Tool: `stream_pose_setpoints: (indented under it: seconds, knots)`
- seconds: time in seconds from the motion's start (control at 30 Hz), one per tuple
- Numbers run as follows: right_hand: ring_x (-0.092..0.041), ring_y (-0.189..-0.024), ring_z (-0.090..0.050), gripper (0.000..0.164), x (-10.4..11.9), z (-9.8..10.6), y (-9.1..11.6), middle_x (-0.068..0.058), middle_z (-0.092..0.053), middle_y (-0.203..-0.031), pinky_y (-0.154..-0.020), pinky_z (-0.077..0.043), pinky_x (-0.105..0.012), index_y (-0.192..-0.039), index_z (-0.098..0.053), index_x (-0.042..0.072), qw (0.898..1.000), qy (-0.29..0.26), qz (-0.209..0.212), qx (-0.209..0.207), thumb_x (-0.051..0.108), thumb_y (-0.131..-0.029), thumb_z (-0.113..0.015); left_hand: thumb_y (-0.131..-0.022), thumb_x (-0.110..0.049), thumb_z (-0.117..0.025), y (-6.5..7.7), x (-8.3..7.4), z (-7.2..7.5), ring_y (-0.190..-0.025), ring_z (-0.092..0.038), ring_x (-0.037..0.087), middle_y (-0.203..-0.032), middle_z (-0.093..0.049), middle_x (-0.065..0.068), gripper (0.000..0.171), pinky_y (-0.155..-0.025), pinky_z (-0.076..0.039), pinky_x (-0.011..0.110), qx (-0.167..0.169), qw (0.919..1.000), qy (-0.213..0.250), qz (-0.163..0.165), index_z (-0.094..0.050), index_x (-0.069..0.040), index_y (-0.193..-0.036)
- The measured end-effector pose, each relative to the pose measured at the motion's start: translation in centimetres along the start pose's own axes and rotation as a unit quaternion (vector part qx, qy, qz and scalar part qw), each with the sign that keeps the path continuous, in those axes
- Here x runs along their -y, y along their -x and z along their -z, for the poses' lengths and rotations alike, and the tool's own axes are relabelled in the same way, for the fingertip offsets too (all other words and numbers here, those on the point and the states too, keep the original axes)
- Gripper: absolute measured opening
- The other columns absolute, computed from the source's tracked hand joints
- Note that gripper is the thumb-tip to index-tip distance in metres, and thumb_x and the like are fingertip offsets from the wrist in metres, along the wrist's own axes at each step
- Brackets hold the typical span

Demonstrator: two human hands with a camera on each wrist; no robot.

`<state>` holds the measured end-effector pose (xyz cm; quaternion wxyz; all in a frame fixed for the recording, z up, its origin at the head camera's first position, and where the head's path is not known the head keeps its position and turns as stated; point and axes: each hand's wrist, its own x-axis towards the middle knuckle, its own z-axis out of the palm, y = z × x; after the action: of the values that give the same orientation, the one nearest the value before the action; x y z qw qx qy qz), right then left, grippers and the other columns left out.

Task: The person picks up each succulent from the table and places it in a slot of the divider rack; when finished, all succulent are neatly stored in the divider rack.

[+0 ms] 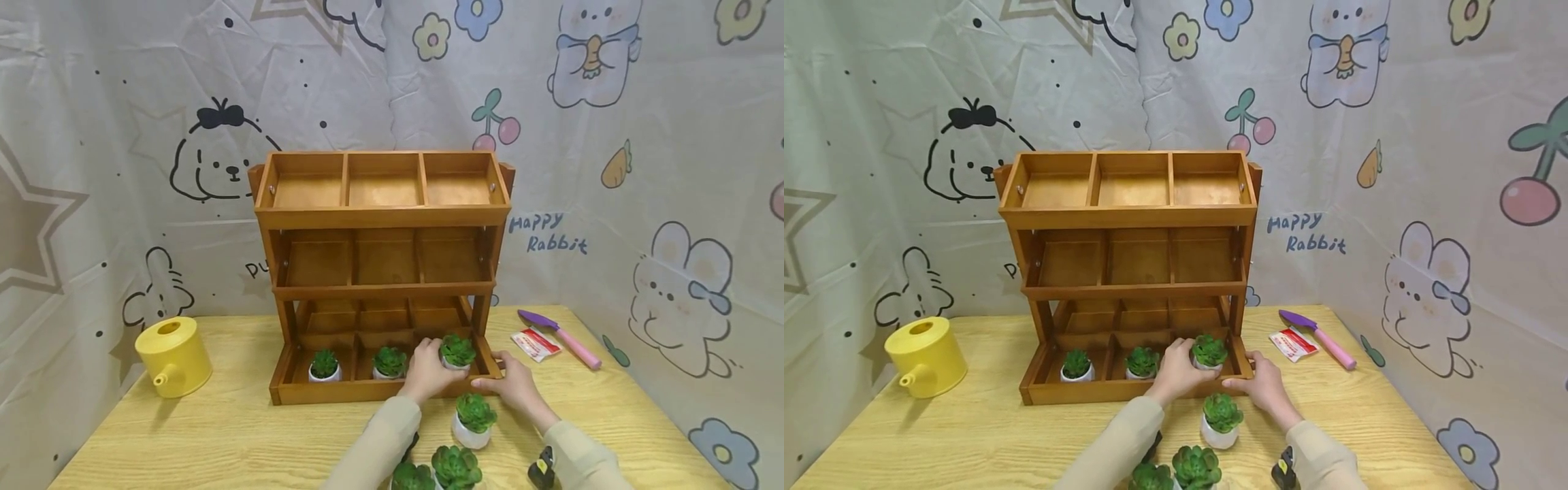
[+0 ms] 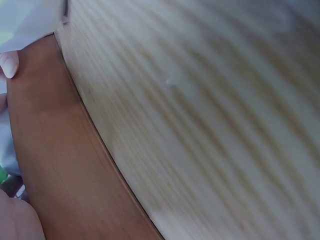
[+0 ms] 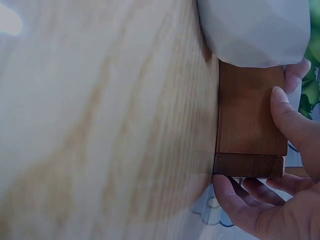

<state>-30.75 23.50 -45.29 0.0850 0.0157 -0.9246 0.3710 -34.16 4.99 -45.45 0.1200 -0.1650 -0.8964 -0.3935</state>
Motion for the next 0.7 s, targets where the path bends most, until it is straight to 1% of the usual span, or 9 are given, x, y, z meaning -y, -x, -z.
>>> stream_pose_setpoints:
  seconds: [0.13,0.3,0.47,0.7]
  knots:
    - [-0.042,-0.106,-0.059,0.078,-0.06,0.05,0.04,-0.03,-0.06,-0.117,-0.088,-0.049,-0.052,-0.129,-0.048,-0.009,1.0,-0.004,-0.001,-0.001,0.033,-0.073,-0.083,-0.068,-0.04,-0.084,-0.12,-0.21,-0.21,-0.09,-0.063,0.026,-0.103,-0.061,0.009,0.066,-0.079,-0.054,0.04,-0.003,0.9998,-0.013,0.015,-0.063,-0.001,-0.116]
    - [-0.043,-0.107,-0.058,0.079,-0.08,0.05,0.04,-0.03,-0.059,-0.118,-0.088,-0.048,-0.052,-0.129,-0.048,-0.01,1.0,-0.005,-0.004,0.002,0.033,-0.073,-0.083,-0.069,-0.044,-0.082,-0.15,-0.37,-0.3,-0.096,-0.063,0.03,-0.11,-0.063,0.013,0.071,-0.082,-0.053,0.043,0.004,0.9991,-0.031,0.03,-0.061,0.001,-0.12]
    - [-0.042,-0.107,-0.058,0.08,-0.09,0.1,-0.04,-0.03,-0.06,-0.118,-0.089,-0.048,-0.053,-0.13,-0.048,-0.009,1.0,-0.004,-0.007,0.002,0.034,-0.073,-0.083,-0.071,-0.049,-0.079,-0.24,-0.5,-0.26,-0.101,-0.063,0.033,-0.116,-0.063,0.017,0.075,-0.083,-0.054,0.044,0.02,0.9983,-0.044,0.032,-0.06,0.003,-0.123]
    - [-0.042,-0.106,-0.058,0.081,-0.11,0.05,-0.17,-0.03,-0.06,-0.118,-0.088,-0.048,-0.053,-0.13,-0.048,-0.008,1.0,-0.003,-0.01,0.005,0.037,-0.072,-0.083,-0.072,-0.047,-0.078,-0.63,-0.75,-0.17,-0.098,-0.064,0.035,-0.113,-0.064,0.019,0.074,-0.078,-0.055,0.044,0.049,0.9964,-0.045,0.053,-0.061,0.006,-0.12]
